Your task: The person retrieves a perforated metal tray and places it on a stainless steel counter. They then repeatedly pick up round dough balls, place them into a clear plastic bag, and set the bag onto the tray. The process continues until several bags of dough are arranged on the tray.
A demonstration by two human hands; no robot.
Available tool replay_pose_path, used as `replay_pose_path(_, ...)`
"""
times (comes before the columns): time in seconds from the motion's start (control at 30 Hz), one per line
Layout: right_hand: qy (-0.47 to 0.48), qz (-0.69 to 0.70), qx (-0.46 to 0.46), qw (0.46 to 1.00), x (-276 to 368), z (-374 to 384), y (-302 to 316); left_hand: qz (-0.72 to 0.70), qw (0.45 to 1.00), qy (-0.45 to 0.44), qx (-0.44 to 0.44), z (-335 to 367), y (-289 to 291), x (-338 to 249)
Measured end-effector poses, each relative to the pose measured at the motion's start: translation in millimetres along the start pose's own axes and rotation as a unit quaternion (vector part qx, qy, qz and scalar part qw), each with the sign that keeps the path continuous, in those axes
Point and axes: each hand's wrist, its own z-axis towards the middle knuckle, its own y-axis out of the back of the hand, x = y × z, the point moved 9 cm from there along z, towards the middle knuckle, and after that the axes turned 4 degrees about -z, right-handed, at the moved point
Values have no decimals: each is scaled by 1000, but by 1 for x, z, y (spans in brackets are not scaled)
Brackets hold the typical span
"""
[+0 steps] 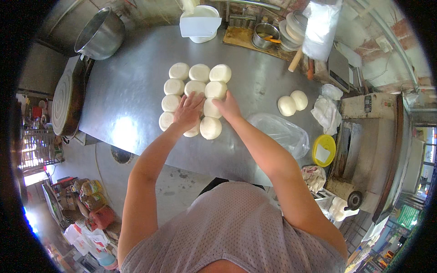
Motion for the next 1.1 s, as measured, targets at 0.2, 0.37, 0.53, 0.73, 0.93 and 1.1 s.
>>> replay_pose_path(0.2,29,-169,-29,985,81,-19,1,32,998,38,38,1,-22,14)
replay_pose_path(0.37,-53,-159,-20,986,23,-7,10,-34,999,30,-10,4,-1,-1)
replay_pose_path(0.53,61,-52,146,986,15,-32,35,-40,999,28,1,-1,-2,4)
replay_pose_path(0.73,31,-309,-35,950,-55,-30,271,-56,996,34,-66,1,21,-9)
replay_pose_path(0.93,-42,-495,70,865,-134,6,339,-640,762,96,12,36,-26,-118)
replay_pose_path(1.1,-2,-385,97,918,-139,16,317,-825,525,169,126,110,-70,-243)
